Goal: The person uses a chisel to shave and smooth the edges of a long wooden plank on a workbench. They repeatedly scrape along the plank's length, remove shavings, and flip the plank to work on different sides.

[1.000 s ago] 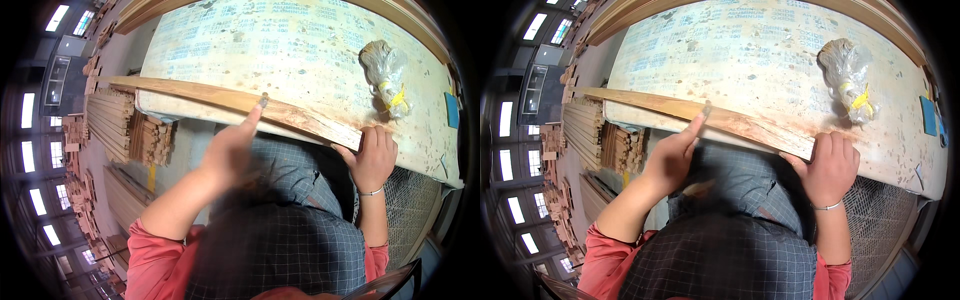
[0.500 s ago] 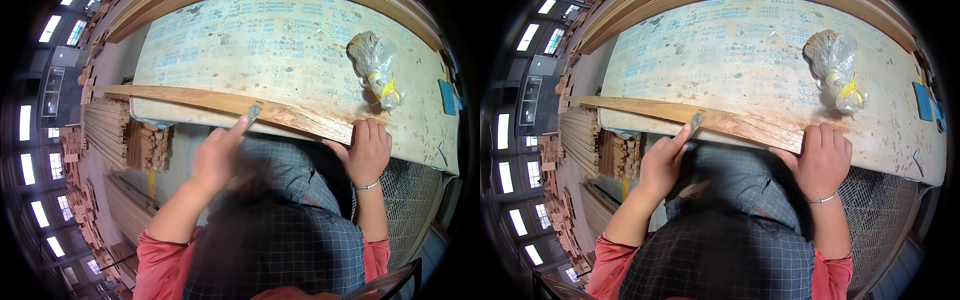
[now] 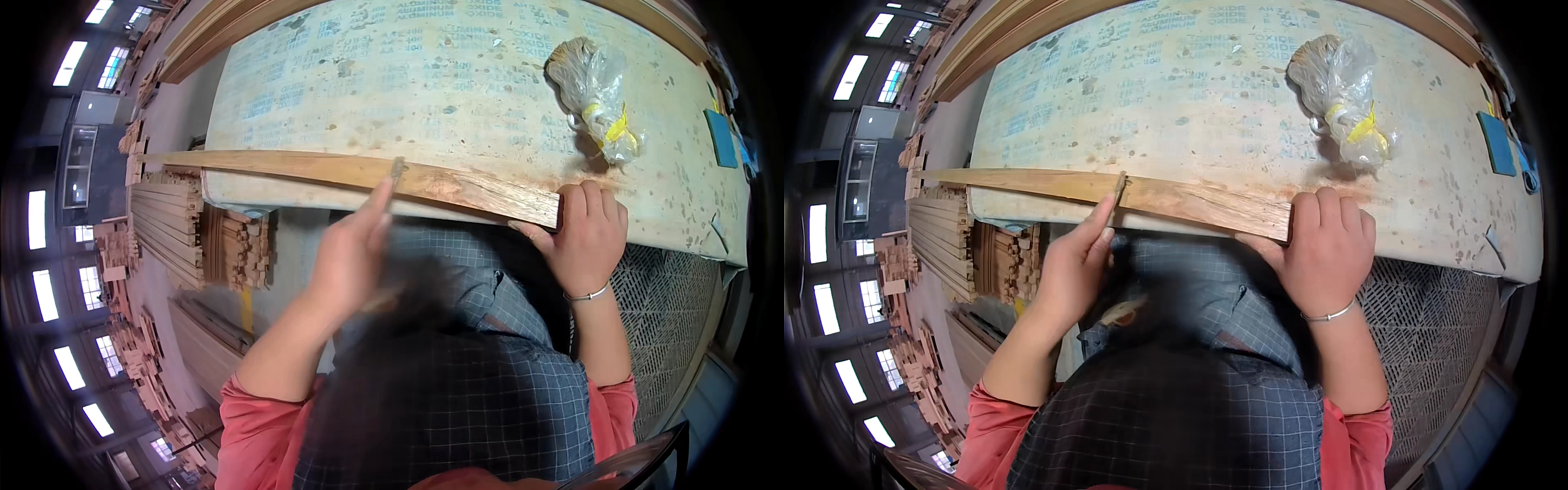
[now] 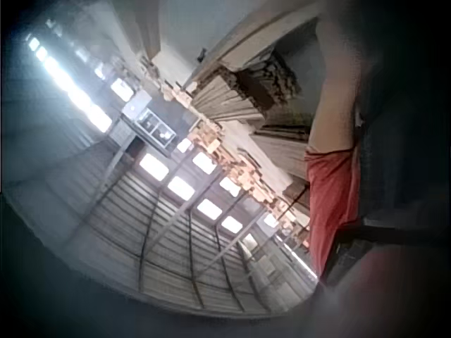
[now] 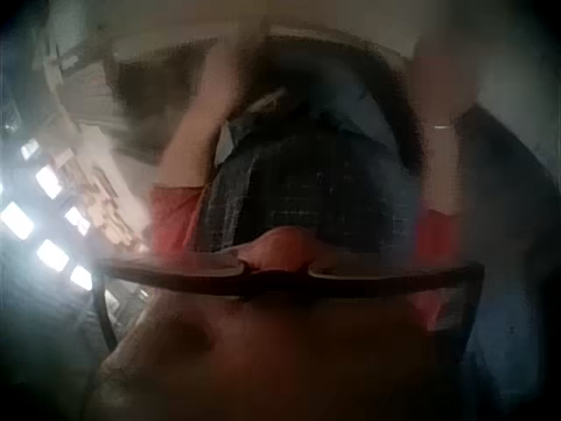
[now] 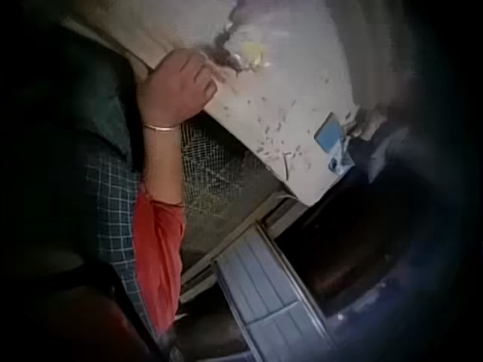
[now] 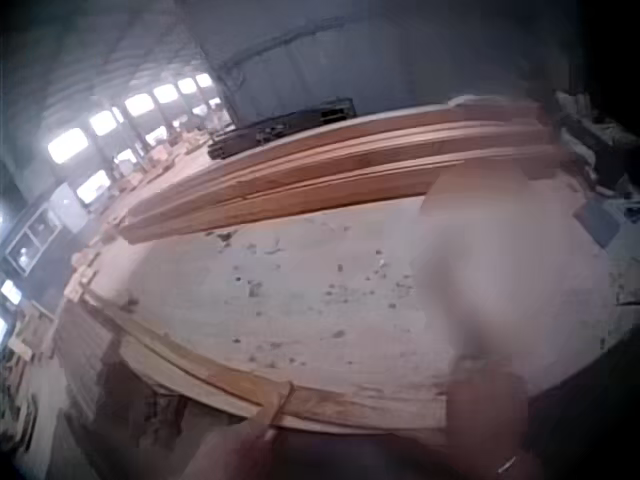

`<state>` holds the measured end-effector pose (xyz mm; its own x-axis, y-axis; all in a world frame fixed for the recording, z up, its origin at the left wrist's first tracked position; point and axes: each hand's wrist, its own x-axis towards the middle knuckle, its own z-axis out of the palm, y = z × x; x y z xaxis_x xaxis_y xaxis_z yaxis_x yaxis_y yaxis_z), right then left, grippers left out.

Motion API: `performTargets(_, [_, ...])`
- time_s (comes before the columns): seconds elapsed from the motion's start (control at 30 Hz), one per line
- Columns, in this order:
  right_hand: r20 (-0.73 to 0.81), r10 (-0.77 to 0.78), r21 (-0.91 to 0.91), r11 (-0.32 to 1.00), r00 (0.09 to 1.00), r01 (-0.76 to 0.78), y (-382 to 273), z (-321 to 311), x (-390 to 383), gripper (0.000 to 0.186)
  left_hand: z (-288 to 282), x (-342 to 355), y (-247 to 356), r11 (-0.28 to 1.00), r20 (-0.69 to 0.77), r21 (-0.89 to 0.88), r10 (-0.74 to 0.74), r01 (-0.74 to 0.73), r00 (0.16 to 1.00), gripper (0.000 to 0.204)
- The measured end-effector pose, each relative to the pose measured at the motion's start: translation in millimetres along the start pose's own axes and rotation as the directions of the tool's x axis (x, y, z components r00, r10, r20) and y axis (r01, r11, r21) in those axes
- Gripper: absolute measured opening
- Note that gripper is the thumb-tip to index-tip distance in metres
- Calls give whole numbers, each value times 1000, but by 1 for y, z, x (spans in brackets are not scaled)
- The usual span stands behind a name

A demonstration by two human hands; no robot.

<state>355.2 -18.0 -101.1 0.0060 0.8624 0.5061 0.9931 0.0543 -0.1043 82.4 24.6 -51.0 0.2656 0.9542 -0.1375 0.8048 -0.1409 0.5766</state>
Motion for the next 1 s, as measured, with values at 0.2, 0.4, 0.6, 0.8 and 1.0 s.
performTargets(0.2, [48, 36, 5, 999, 998, -36, -1, -2, -1, 58, 31, -3, 20, 973, 158, 77, 204, -218, 966, 49])
performTargets(0.4, [4, 29, 12, 999, 1000, -30, 0, 1, -3, 57, 46, -9, 41, 898, 304, 203, 321, -390, 897, 61])
performTargets(0.6, [6, 19, 9, 1000, 1000, -19, 2, 1, -3, 57, 28, -8, 21, 967, 261, 67, 220, -245, 940, 52])
performTargets(0.8, [-26, 14, 31, 999, 1000, -13, 0, 0, -2, 57, 49, -3, -22, 858, -169, 333, 463, -392, 870, 58])
performTargets(1.0, [-18, 14, 15, 1000, 1000, -14, 2, -1, -4, 56, 15, -35, -21, 932, -40, 198, 318, -304, 947, 55])
